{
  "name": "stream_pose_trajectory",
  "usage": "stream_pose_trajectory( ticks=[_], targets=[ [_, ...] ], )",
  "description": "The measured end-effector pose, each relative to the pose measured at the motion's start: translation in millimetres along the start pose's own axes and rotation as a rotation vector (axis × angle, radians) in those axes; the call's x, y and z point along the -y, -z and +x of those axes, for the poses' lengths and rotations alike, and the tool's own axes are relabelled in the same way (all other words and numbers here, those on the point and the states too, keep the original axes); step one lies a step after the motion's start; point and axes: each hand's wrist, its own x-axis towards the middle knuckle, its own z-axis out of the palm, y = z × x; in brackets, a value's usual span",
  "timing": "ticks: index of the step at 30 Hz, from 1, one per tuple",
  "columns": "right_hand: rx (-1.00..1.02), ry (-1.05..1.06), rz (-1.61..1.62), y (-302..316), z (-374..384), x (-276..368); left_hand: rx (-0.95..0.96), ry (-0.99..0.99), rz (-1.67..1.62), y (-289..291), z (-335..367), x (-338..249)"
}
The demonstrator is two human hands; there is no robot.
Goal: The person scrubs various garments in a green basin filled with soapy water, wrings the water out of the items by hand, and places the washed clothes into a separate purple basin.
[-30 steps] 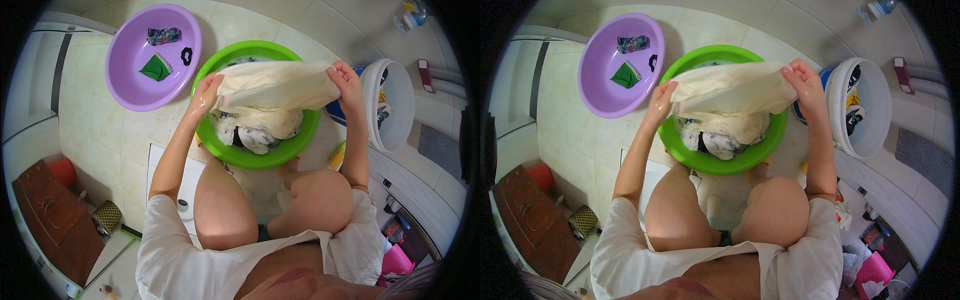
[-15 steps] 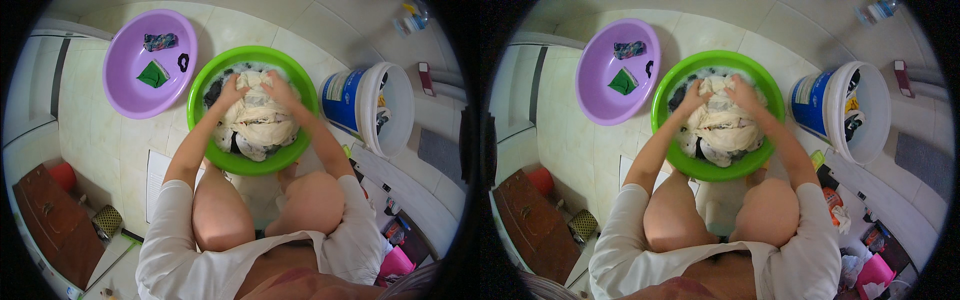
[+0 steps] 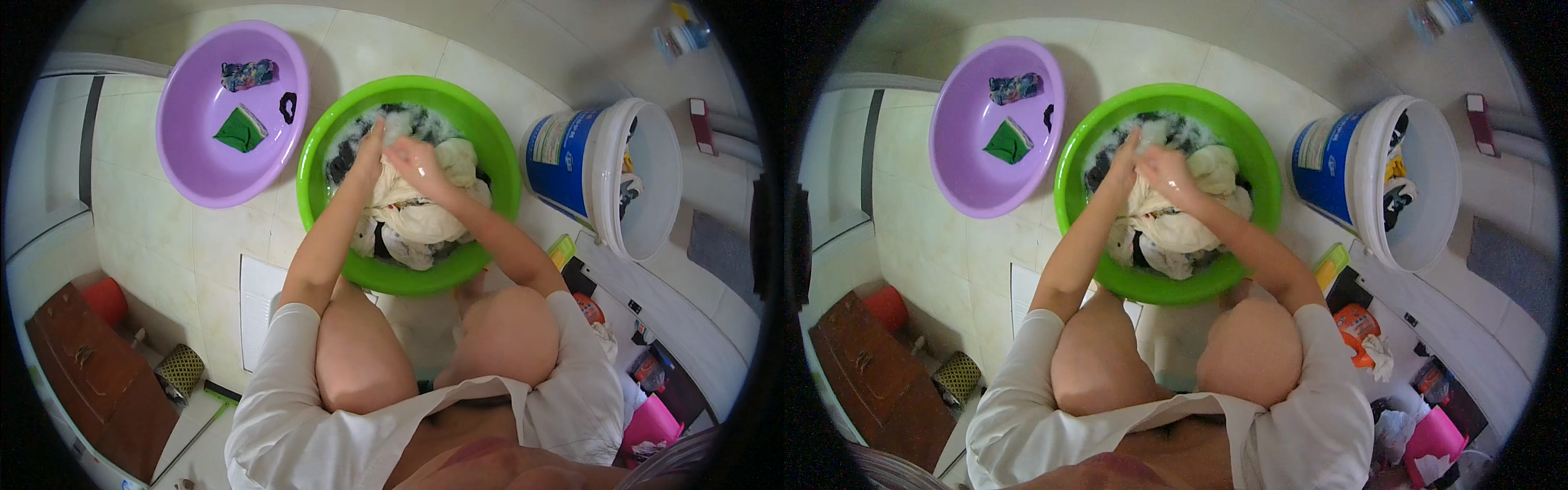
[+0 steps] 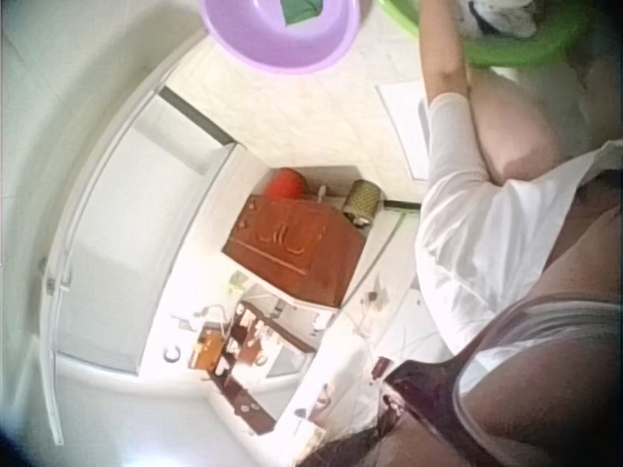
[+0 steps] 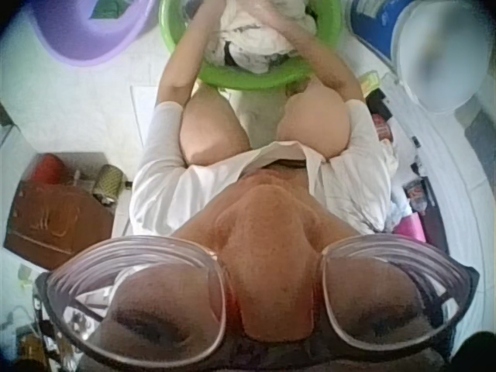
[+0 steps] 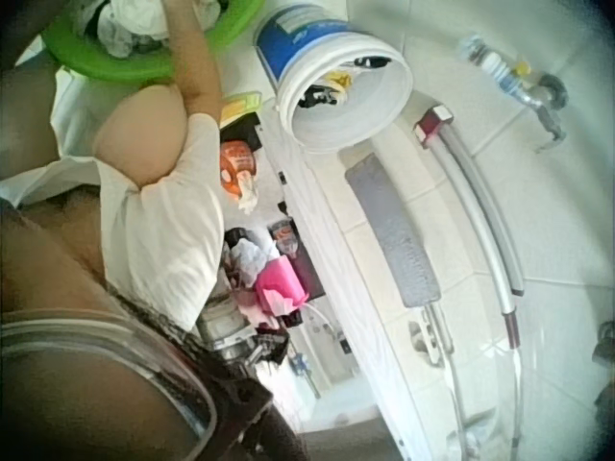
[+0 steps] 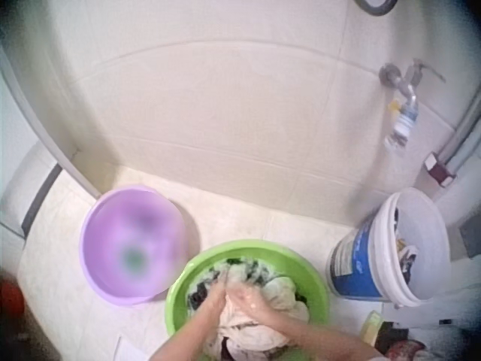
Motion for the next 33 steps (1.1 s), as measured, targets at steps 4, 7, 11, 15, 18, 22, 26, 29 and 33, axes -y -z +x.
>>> stream_pose_trajectory(
  ticks=[4,7,11,15,18,22,26,29,33],
  targets=[
    [-0.014,0.372,-0.183,2,-11,11,0.289,0.362,-0.262,-50,-39,-22],
    [-0.132,0.265,-0.57,19,16,-32,0.262,0.366,-0.197,-70,-61,-14],
    [-0.19,-0.093,-0.546,22,34,-43,0.188,0.32,-0.114,-40,-28,17],
    [-0.117,0.313,-0.19,-6,-1,-30,0.519,0.5,-0.359,-40,-23,-5],
    [-0.25,0.065,-0.459,11,20,-36,0.226,0.262,-0.253,-48,-34,-16],
    [-0.357,0.052,-0.627,43,22,-77,-0.062,-0.258,0.403,-44,-36,-20],
    [0.005,-0.062,-0.683,51,3,-130,-0.127,-0.584,1.043,-18,-21,0],
    [0.098,-0.264,-0.741,71,17,-149,-0.032,-0.476,1.007,-33,-16,-3],
    [-0.116,-0.176,0.076,17,17,-34,-0.054,0.039,0.383,-1,-12,-10]
  ],
)
